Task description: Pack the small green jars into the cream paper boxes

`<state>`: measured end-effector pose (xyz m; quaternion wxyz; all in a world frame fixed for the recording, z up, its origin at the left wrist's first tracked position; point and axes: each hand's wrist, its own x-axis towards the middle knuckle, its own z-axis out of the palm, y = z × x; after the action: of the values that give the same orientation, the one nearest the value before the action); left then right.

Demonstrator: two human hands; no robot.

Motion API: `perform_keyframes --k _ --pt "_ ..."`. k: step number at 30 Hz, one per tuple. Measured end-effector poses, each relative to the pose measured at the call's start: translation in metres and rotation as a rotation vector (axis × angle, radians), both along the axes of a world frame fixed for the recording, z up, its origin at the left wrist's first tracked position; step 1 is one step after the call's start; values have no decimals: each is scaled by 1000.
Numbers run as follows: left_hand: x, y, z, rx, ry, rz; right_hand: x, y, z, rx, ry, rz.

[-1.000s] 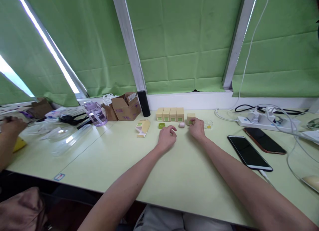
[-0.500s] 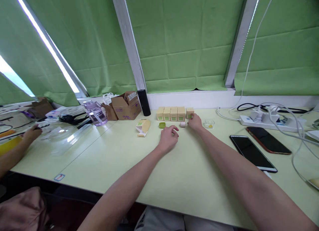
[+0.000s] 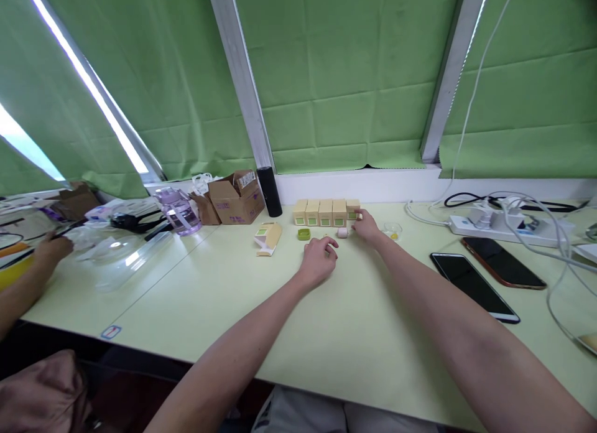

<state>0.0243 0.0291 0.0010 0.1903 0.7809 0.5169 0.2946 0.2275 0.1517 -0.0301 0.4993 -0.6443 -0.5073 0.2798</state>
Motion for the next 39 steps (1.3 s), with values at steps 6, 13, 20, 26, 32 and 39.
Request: perform_keyframes --k 6,13,20,26,32,39 --pt "1 -1 0 15 54 -25 -4 -22 -8 61 22 -61" --pt "-2 3 2 29 35 -9 -19 -73 -6 151 -46 -29" --pt "-20 20 8 90 25 160 -38 -127 4 141 -104 121" --pt "-42 37 13 134 73 362 -45 -161 10 59 -231 243" --pt "-52 52 13 30 160 428 -47 -171 8 95 -341 282" --pt "-55 73 9 -96 247 434 -46 -171 8 105 -391 302"
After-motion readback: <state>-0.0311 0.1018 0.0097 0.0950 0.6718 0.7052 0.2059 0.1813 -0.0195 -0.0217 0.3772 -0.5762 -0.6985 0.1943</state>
